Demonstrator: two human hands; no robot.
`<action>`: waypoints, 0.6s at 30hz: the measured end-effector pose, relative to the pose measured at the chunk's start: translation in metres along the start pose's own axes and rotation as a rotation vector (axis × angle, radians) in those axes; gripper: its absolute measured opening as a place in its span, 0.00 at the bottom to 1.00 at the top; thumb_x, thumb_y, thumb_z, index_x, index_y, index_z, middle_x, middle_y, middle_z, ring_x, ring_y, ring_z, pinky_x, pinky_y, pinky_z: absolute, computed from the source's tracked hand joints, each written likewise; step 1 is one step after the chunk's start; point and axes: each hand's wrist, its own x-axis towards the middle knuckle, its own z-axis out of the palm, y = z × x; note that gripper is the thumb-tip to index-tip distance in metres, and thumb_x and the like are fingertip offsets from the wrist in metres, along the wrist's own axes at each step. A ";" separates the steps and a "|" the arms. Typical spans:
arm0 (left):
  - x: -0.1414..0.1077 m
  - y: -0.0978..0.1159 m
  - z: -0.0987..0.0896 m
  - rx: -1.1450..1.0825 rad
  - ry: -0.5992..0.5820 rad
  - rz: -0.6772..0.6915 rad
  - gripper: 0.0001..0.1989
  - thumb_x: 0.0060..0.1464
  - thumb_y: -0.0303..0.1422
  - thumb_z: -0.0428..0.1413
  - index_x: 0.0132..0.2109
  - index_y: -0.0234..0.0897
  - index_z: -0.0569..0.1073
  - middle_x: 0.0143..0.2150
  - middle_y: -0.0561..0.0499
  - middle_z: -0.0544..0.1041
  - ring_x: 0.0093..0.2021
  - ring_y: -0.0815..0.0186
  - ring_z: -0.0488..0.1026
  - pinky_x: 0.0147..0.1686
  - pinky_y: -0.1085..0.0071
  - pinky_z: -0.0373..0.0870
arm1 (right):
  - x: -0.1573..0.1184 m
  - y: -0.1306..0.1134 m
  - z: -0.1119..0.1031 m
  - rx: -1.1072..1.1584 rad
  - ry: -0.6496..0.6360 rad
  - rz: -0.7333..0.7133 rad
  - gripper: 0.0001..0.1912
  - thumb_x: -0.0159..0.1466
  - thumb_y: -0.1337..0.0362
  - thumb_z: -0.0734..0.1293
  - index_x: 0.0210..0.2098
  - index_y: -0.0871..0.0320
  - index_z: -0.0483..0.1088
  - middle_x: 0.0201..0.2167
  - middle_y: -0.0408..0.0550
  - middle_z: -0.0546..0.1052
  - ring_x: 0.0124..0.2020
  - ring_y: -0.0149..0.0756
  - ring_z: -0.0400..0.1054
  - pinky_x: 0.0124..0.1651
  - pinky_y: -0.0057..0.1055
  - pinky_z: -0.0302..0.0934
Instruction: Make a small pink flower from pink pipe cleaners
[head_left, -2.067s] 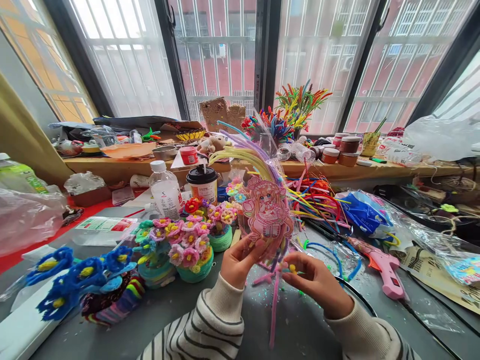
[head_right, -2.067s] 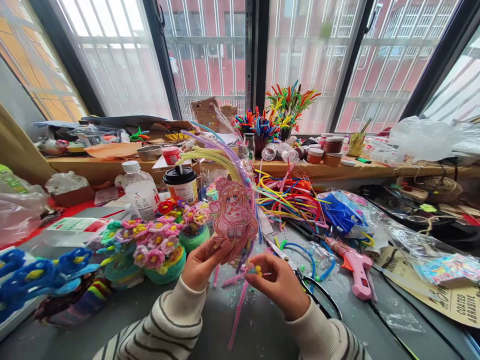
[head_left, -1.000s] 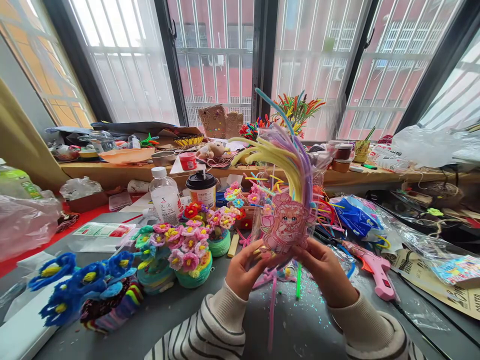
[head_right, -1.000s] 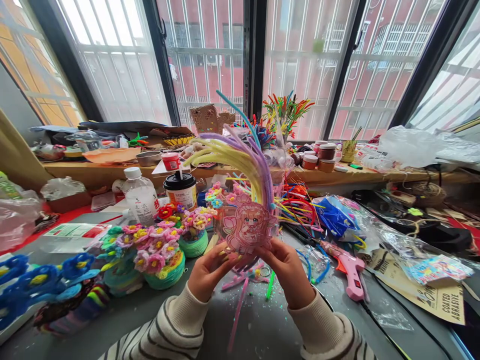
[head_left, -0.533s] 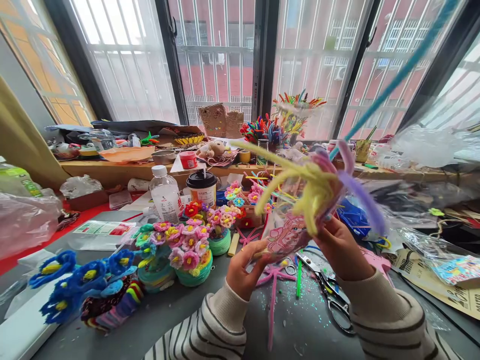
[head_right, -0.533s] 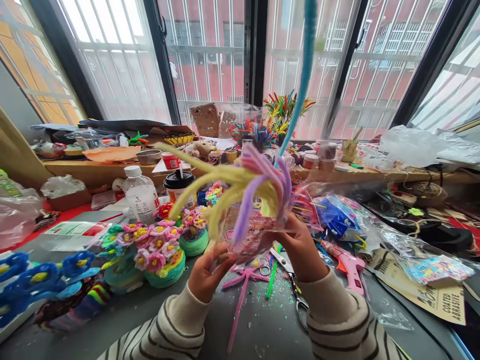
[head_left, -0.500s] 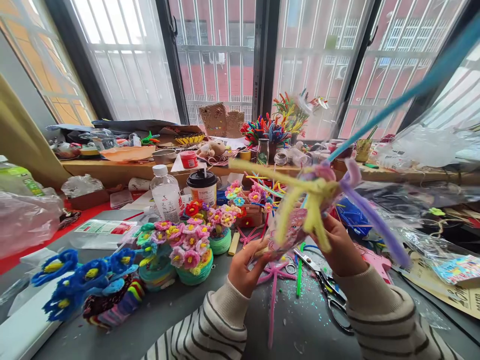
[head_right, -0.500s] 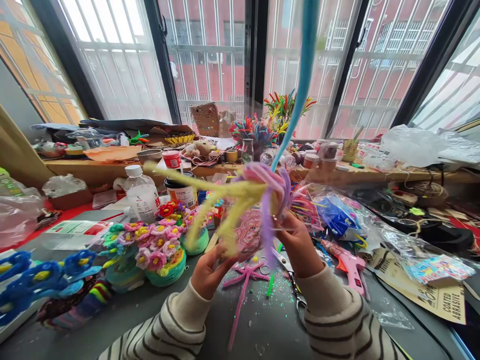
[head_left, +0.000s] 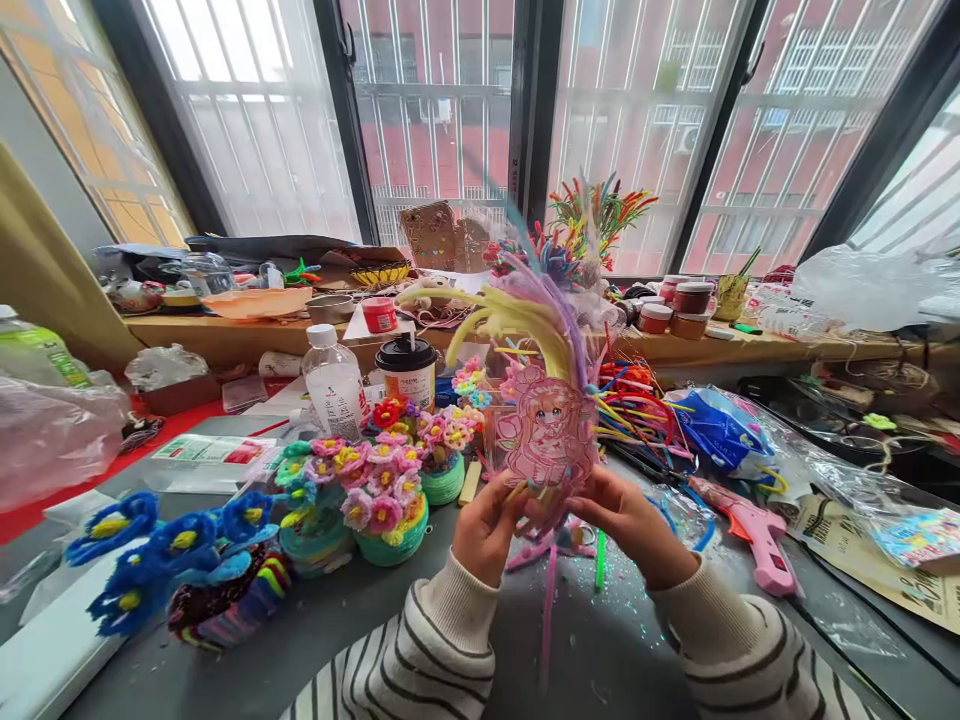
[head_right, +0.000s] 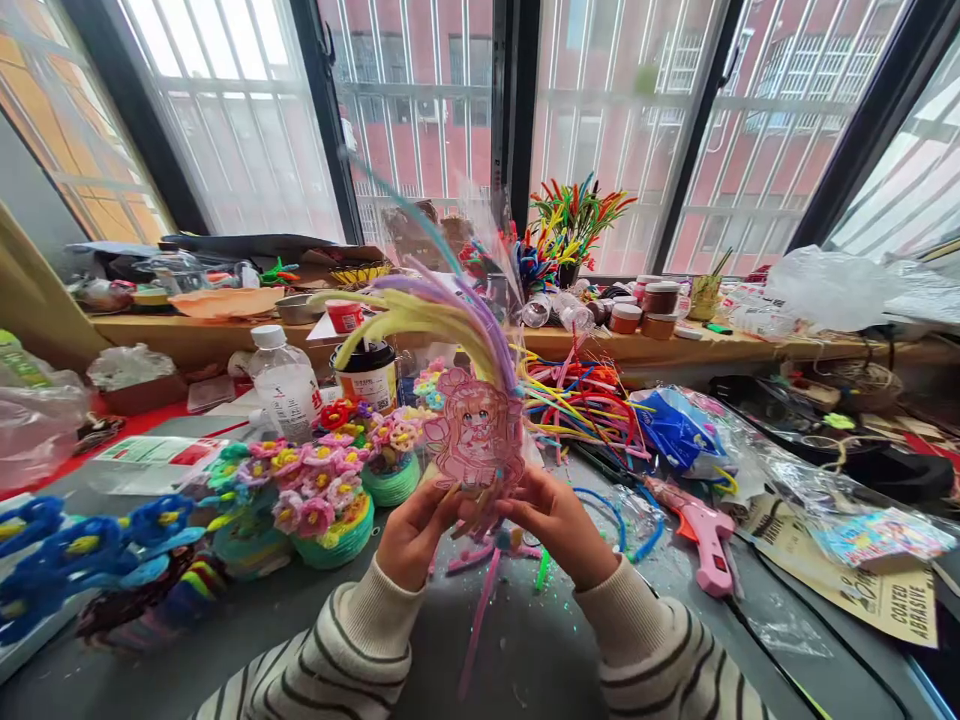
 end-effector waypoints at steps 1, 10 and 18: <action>-0.001 0.000 0.000 -0.004 0.010 -0.014 0.13 0.43 0.32 0.53 0.38 0.32 0.71 0.35 0.47 0.75 0.37 0.62 0.70 0.39 0.70 0.65 | -0.001 0.003 0.001 -0.005 0.004 0.012 0.12 0.52 0.64 0.64 0.37 0.57 0.65 0.32 0.45 0.73 0.33 0.34 0.67 0.34 0.29 0.62; 0.000 -0.001 0.000 -0.021 0.036 -0.030 0.19 0.46 0.34 0.51 0.46 0.34 0.64 0.42 0.43 0.72 0.40 0.61 0.69 0.41 0.66 0.65 | 0.011 -0.010 -0.043 -0.084 0.466 -0.085 0.12 0.46 0.61 0.67 0.30 0.59 0.68 0.27 0.45 0.74 0.29 0.36 0.68 0.31 0.34 0.65; -0.003 0.000 0.000 0.053 -0.002 -0.065 0.18 0.48 0.36 0.48 0.46 0.33 0.64 0.41 0.43 0.71 0.37 0.64 0.70 0.35 0.70 0.66 | 0.066 -0.015 -0.109 -0.241 0.731 -0.177 0.15 0.48 0.58 0.65 0.34 0.57 0.65 0.34 0.44 0.72 0.30 0.36 0.68 0.28 0.32 0.65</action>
